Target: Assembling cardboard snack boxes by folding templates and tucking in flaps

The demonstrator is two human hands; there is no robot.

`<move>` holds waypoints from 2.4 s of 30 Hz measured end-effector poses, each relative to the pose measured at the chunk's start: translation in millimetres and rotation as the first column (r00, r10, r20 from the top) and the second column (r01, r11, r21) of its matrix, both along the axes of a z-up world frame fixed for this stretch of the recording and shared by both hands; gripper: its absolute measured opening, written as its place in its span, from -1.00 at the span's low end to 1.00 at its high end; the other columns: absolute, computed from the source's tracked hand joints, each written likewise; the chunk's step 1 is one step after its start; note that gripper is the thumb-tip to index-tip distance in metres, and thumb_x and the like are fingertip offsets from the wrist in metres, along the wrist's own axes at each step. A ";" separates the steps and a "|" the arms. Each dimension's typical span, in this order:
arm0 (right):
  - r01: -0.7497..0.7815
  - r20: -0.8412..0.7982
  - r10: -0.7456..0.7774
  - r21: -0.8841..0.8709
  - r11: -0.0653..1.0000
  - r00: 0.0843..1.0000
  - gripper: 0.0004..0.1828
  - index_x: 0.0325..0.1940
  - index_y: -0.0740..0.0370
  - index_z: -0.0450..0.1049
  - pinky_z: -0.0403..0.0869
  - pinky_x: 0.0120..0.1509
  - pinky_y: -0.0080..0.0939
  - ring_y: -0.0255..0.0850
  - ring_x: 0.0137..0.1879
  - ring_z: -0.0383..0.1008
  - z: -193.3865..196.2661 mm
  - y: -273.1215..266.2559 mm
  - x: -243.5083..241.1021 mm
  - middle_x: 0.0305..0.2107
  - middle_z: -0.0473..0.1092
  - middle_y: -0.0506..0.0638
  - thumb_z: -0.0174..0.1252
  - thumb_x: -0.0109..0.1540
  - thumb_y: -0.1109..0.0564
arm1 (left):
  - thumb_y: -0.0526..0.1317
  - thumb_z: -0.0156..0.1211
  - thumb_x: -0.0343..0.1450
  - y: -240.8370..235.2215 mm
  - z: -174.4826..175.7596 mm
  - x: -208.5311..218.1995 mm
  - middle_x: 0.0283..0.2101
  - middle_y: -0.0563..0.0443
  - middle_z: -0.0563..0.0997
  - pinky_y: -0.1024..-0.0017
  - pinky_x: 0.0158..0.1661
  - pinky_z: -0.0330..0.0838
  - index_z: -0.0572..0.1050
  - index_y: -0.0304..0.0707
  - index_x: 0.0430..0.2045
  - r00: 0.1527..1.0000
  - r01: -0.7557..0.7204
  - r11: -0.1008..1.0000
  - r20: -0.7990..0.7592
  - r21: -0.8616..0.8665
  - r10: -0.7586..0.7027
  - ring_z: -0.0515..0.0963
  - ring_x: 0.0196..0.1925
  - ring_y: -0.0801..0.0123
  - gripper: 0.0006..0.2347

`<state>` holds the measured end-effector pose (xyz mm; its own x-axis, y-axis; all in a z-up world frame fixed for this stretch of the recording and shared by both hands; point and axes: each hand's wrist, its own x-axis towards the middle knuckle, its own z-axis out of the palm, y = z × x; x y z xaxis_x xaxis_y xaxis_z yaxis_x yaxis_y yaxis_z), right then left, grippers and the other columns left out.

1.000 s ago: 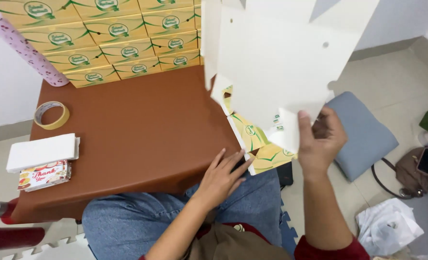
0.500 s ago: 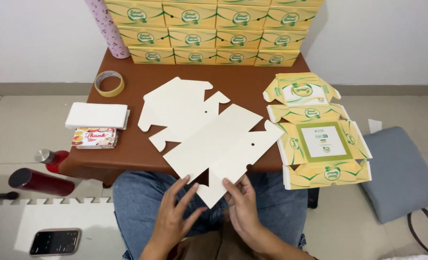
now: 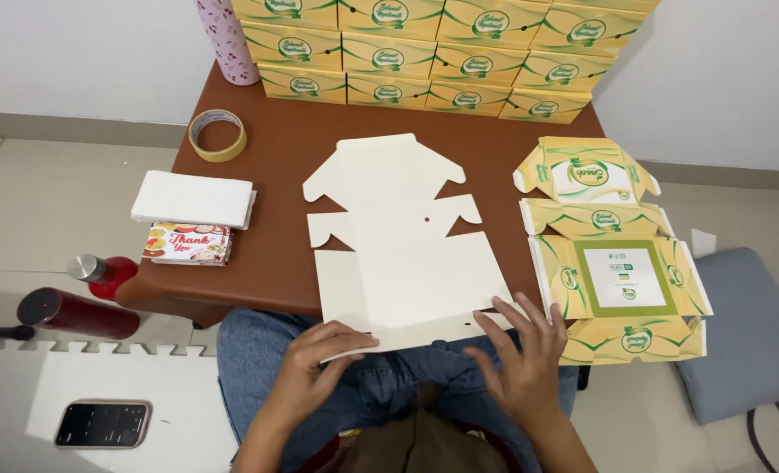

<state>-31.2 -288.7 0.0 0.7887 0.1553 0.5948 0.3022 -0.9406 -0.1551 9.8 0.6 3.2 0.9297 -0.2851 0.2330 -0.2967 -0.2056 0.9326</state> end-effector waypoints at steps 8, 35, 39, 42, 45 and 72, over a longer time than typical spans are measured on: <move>0.057 -0.019 -0.057 0.020 0.998 0.998 -0.74 -0.02 0.16 0.55 -0.06 0.58 0.16 -0.17 0.02 0.45 14.9 4.8 47.9 -0.32 0.49 -0.08 0.23 0.19 0.23 | -0.07 0.40 0.30 -15.9 10.0 41.5 -0.58 0.06 0.55 0.42 -0.46 0.37 0.56 -0.25 -0.55 0.859 -0.511 0.746 0.274 0.426 0.432 0.45 -0.56 0.37 -0.77; -0.379 -0.383 0.427 0.197 0.904 0.819 -0.14 0.43 0.65 -0.02 -0.19 0.63 0.18 0.26 0.60 -0.21 -0.4 148.8 128.5 0.42 -0.06 0.50 -0.05 0.23 -0.05 | -0.36 -0.06 0.34 -1.9 16.9 106.1 0.19 -0.07 0.52 0.31 0.06 0.27 0.39 -0.36 0.19 0.956 -0.203 0.860 0.287 0.468 0.069 0.49 0.05 0.16 -0.55; -0.415 -0.434 0.456 0.192 0.889 0.777 -0.15 0.43 0.66 -0.02 -0.25 0.62 0.19 0.22 0.61 -0.26 3.5 126.2 117.6 0.43 -0.10 0.51 -0.05 0.29 -0.10 | -0.29 -0.01 0.37 -5.1 13.8 105.5 0.23 0.03 0.48 0.28 0.04 0.26 0.38 -0.25 0.22 0.949 -0.238 0.800 0.306 0.551 0.072 0.46 0.08 0.19 -0.55; -0.347 -0.528 0.327 0.064 0.936 0.784 -0.13 0.52 0.50 -0.18 -0.35 0.62 0.11 0.10 0.62 -0.39 -1.1 85.6 97.5 0.49 -0.25 0.39 -0.17 0.37 -0.21 | -0.09 0.07 0.43 -8.6 4.8 104.5 0.21 0.04 0.48 0.28 -0.01 0.25 0.42 -0.18 0.20 0.928 -0.307 0.713 0.365 0.631 0.076 0.44 0.02 0.22 -0.57; -0.087 -0.221 -0.118 -0.739 0.668 0.968 0.11 0.62 0.21 -0.37 -0.39 0.66 0.01 0.01 0.64 -0.47 -10.3 33.1 78.6 0.53 -0.39 0.23 -0.51 0.32 -0.66 | 0.05 0.13 0.40 -9.3 -1.6 103.8 0.26 -0.03 0.45 0.28 0.07 0.19 0.41 -0.27 0.20 0.908 -0.333 0.695 0.416 0.637 0.053 0.39 0.15 0.19 -0.48; 0.186 -0.247 0.107 0.898 0.398 0.963 -0.37 0.33 0.37 0.15 0.49 0.00 -0.25 -0.11 -0.10 0.54 3.4 -26.7 73.7 -0.14 0.50 0.25 0.16 0.18 0.41 | -0.19 0.24 0.41 -11.8 -7.4 70.7 -0.45 -0.03 0.55 0.44 -0.35 0.38 0.54 -0.30 -0.36 0.888 -0.447 0.851 0.020 0.275 0.460 0.43 -0.37 0.35 -0.86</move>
<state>42.5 -315.4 3.3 0.9042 -0.3957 0.1606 0.0855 -0.2007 -0.9759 80.5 -11.1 -4.3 0.9784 0.1260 0.1641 -0.0693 -0.5477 0.8338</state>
